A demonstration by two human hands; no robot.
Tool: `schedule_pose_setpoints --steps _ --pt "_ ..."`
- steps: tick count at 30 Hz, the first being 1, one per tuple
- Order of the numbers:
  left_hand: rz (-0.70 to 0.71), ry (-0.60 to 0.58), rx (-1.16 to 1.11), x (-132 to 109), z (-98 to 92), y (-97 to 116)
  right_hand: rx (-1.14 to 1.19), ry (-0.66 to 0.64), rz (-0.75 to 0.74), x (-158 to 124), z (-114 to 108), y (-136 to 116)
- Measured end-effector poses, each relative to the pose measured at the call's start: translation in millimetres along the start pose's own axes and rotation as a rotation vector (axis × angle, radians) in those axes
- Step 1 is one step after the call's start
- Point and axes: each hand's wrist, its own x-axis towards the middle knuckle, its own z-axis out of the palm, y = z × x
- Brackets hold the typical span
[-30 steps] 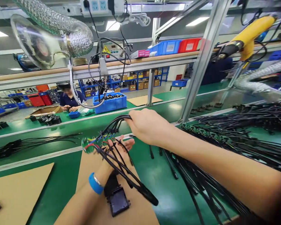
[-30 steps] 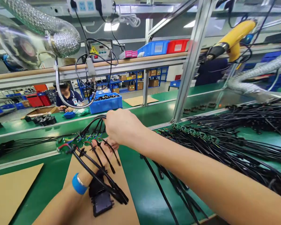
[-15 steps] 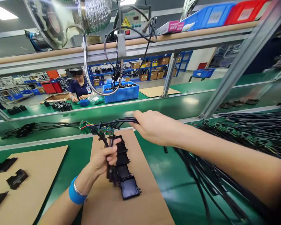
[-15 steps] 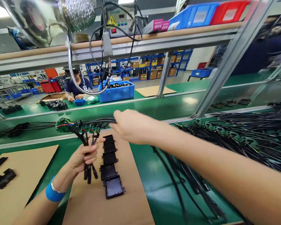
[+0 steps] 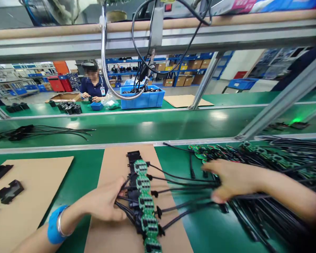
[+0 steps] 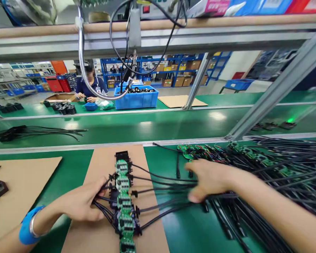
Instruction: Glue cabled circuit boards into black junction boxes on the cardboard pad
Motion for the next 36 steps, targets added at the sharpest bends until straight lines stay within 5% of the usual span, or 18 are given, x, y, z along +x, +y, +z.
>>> schedule_pose_setpoints --steps 4,6,11,16,20,26,29,32,36 --pt "-0.059 -0.024 0.029 11.2 8.4 -6.6 0.27 -0.434 -0.318 40.1 77.0 -56.8" --pt "-0.112 0.018 0.011 15.0 8.1 -13.5 0.342 -0.525 -0.419 55.0 103.0 -80.9" --pt "-0.275 0.175 -0.04 35.2 -0.7 -38.4 0.316 -0.475 -0.495 72.2 130.8 -80.2" --pt "-0.374 0.399 0.247 73.0 -18.7 -61.6 0.295 -0.351 -0.337 110.6 150.9 -47.0" --pt "-0.407 0.407 0.435 93.6 -20.1 -74.1 0.206 -0.355 -0.3 126.3 173.8 -29.4" --pt "-0.466 0.409 0.612 90.8 -19.1 -78.7 0.066 -0.269 -0.369 118.1 173.7 -24.7" --pt "-0.339 0.426 0.556 76.6 -22.1 -74.0 0.063 -0.22 -0.375 100.0 161.4 -40.3" --pt "-0.069 0.401 0.293 61.1 -18.9 -63.1 0.196 -0.379 -0.412 69.3 151.7 -66.1" --pt "0.054 0.101 0.031 50.7 -7.5 -50.4 0.28 -0.593 -0.416 38.3 148.1 -86.5"
